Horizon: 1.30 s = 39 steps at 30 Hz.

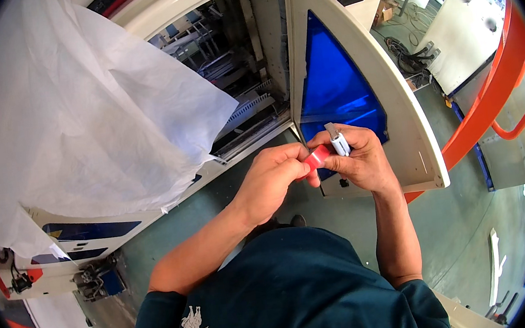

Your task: The person wipes the rollers and internal parts of a large industrial machine using a cloth, then applies strips of red tape to the machinery and a white sheet of material.

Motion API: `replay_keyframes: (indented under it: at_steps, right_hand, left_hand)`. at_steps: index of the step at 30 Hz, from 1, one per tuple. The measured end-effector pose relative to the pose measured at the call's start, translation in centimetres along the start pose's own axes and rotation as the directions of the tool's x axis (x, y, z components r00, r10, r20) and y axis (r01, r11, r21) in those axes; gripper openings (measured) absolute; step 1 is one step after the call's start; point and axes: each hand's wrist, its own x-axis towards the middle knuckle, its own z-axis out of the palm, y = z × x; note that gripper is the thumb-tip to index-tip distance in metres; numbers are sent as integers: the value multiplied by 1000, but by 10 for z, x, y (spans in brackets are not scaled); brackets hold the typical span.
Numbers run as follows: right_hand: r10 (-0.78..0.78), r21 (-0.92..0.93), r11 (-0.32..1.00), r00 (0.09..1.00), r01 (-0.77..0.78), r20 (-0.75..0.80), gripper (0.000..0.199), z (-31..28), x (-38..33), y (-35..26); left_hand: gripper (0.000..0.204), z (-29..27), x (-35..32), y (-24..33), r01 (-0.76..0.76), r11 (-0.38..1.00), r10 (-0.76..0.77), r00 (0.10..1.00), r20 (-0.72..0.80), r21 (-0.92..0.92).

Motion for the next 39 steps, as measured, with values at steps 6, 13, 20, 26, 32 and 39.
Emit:
replay_keyframes:
  at_steps: [6,13,20,26,32,39]
  right_hand:
    - [18,-52,999,1000,-17,24,24,2,0,-2]
    - [36,-50,998,999,-35,28,25,1,-1,-5]
    - [95,-93,992,995,-91,44,26,2,-3,-9]
    - [22,-52,998,1000,-22,1,29,-1,-4,0]
    - [153,25,988,979,-151,-138,36,1,-8,-3]
    - [-24,-20,1000,957,19,-288,25,7,-15,-22]
  left_hand:
    - [25,-2,0,-7,-12,1000,12,1000,-13,6]
    - [26,-1,0,-7,-12,999,13,1000,-22,36]
    - [26,-5,0,-15,-29,993,31,999,-15,118]
    - [32,0,-3,-15,-62,985,66,998,-18,162]
    - [25,17,-15,-11,-203,948,229,970,-82,246]
    - [26,4,-15,-9,-317,451,581,814,-5,834]
